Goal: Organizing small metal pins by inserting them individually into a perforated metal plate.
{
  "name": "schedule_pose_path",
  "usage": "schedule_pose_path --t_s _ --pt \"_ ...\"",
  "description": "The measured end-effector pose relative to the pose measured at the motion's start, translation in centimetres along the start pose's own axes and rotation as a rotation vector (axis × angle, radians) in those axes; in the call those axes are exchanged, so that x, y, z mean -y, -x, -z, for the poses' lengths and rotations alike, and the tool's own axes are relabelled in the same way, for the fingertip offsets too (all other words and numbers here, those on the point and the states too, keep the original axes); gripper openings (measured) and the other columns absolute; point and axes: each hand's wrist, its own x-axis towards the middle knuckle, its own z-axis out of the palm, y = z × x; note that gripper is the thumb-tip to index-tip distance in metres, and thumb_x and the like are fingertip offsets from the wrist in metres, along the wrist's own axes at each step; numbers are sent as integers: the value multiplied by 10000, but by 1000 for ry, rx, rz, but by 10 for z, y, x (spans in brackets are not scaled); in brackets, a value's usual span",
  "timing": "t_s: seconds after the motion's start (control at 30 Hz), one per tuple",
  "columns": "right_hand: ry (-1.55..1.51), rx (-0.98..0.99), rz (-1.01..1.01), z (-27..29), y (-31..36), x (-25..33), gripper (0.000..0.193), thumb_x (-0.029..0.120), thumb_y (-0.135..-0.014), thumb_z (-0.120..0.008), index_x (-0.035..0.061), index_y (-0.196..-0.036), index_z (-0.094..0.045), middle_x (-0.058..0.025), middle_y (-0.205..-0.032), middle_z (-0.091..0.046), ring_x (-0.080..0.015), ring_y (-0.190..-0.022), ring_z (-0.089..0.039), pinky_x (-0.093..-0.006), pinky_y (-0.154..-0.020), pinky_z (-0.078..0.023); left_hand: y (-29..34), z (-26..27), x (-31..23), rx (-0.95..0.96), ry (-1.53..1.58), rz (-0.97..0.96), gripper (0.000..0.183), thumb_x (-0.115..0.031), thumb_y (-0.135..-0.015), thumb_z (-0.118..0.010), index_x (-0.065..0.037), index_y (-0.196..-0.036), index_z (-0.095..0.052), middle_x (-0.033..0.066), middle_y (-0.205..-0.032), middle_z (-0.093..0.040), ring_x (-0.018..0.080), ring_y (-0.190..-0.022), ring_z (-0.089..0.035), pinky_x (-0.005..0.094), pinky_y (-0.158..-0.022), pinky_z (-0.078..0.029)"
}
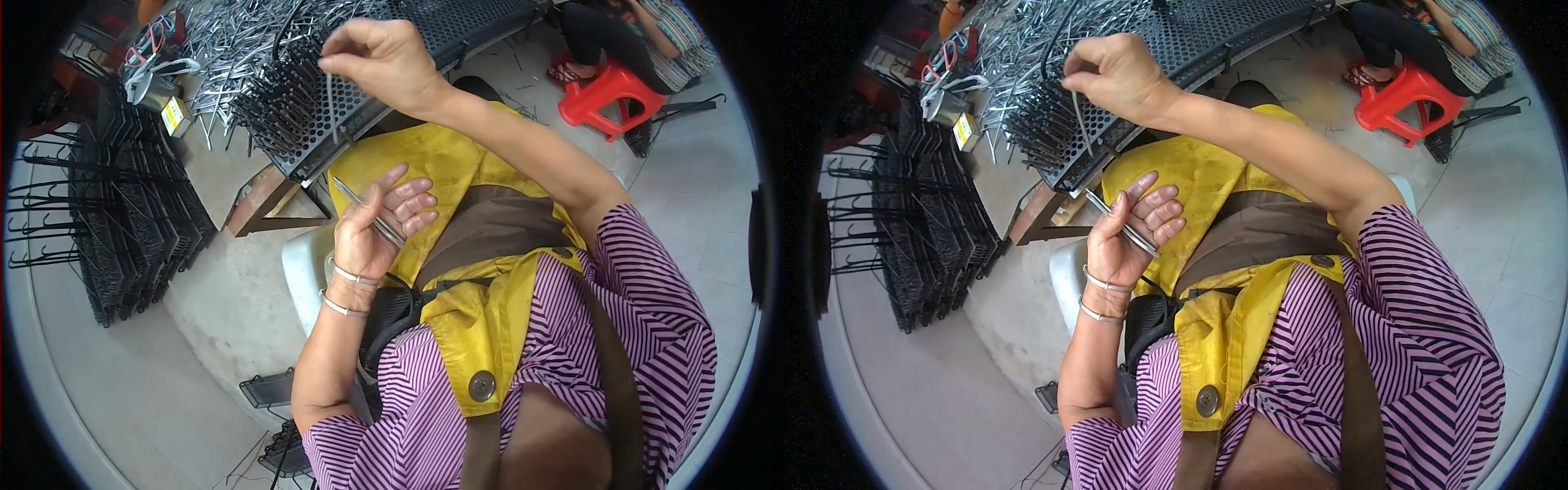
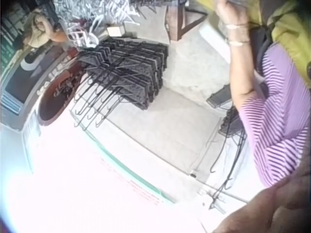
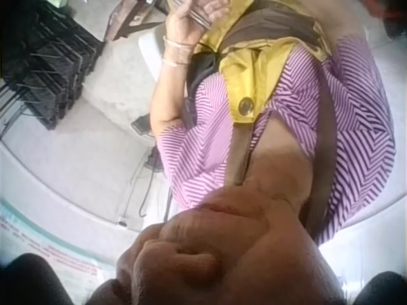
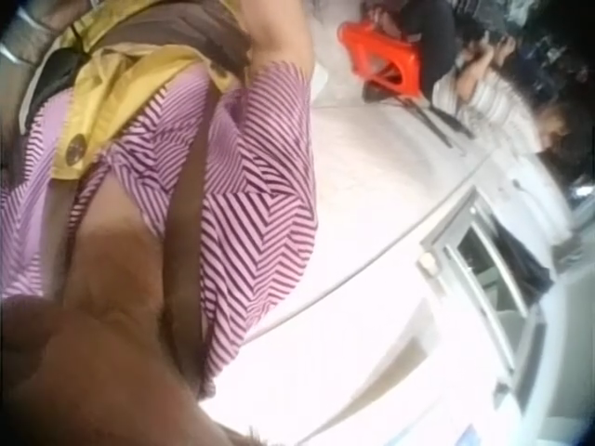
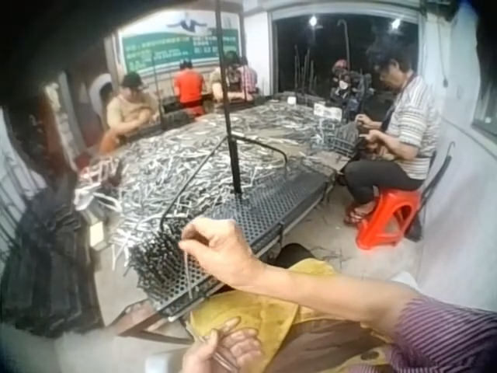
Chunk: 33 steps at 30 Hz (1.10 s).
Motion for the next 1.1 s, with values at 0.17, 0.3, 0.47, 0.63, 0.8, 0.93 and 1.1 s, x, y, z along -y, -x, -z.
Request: schedule_pose_path --t_s 0.17,0.3,0.47,0.63,0.8,0.93,1.1 --pt "267 -191 438 -20 -10 -3 81 57 -701 -651 30 -766 -612 -60 -673 -607 -125 -581 -585 -228 -523 -456 1 1 -1 -11 19 -16 489 -292 -852 -471 35 -1196 -352 238 -1100 -485 316 -951 -528 417 -815 -447" --pt "349 -158 573 -28 -9 -9 91 57 -677 -662 29 -727 -591 -69 -669 -595 -196 -607 -592 -260 -536 -470 -1 -1 0 -13 39 -18 480 -282 -854 -468 37 -1193 -352 237 -1095 -487 313 -946 -531 414 -814 -448" --pt "405 101 598 -36 0 -20 93 28 -667 -623 7 -745 -578 -82 -681 -568 -243 -648 -542 -322 -602 -452 -1 0 0 -20 44 -18 474 -296 -865 -440 33 -1193 -350 229 -1098 -486 311 -946 -530 414 -820 -444" --pt "559 244 499 -29 22 -28 179 19 -674 -604 11 -852 -589 -97 -756 -574 -252 -693 -541 -324 -624 -451 -2 1 -3 -31 86 -27 492 -336 -873 -402 27 -1200 -344 218 -1114 -477 310 -969 -516 421 -851 -420" --pt "326 403 634 5 65 13 353 40 -641 -605 -18 -985 -552 -177 -889 -550 -311 -782 -536 -371 -679 -467 -1 10 -3 -6 201 -44 505 -358 -877 -381 21 -1209 -341 184 -1151 -467 302 -1029 -478 440 -900 -371" --pt "209 636 770 25 98 25 372 64 -620 -574 -55 -971 -551 -236 -968 -528 -374 -896 -522 -436 -748 -453 -1 -1 -4 67 380 -15 527 -377 -878 -368 34 -1208 -342 185 -1236 -398 299 -1129 -398 431 -963 -309" --pt "178 604 767 21 110 24 328 63 -623 -563 -61 -927 -568 -236 -981 -530 -359 -914 -520 -457 -762 -443 0 -5 0 6 285 -13 543 -391 -877 -365 44 -1201 -350 194 -1278 -349 310 -1179 -343 403 -1006 -261"
